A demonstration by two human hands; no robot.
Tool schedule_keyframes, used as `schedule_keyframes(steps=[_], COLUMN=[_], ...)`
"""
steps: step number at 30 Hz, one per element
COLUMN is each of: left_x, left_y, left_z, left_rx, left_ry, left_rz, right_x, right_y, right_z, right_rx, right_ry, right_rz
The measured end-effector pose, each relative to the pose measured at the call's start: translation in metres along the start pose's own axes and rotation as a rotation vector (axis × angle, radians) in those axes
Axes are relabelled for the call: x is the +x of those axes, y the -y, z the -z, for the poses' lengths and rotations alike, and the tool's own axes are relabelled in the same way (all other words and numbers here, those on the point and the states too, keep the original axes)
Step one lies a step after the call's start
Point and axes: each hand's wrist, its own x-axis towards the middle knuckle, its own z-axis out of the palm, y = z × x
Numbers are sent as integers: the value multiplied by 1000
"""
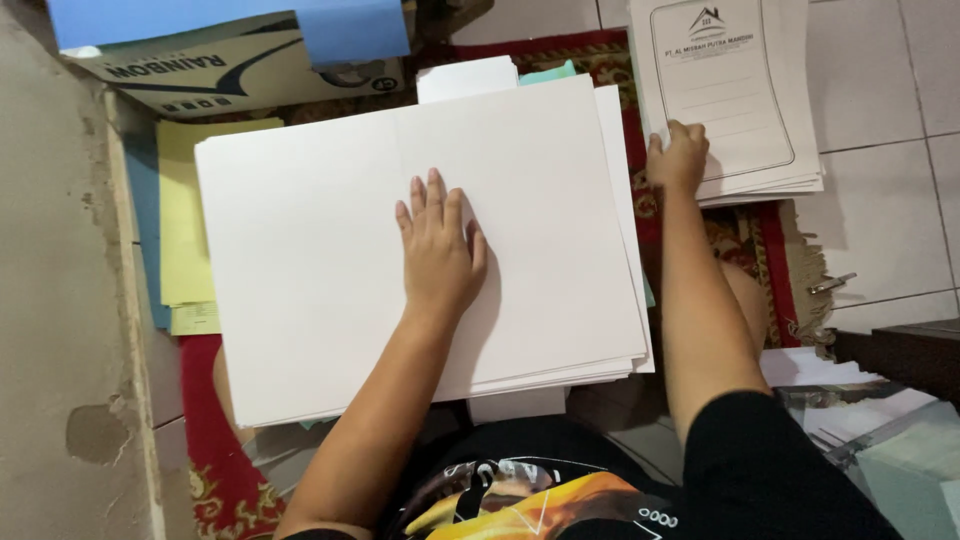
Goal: Assembling paper documents into white folders by hand
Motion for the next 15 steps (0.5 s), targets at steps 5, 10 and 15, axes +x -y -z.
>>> schedule_keyframes(steps=[5,10,15], left_x=[-1,-3,-2], left_y=[1,1,7], left_z=[-1,-2,-11], left_rx=[15,10,-7], left_ry=[-35,-42,-91], left_rz=[-20,-34,-114], right_x=[-72,-174,-214], right_y=[75,147,173], right_z=[155,260,275], right_rx=[400,546,255], right_ry=[-186,-134,302], right_rz=[125,280,101])
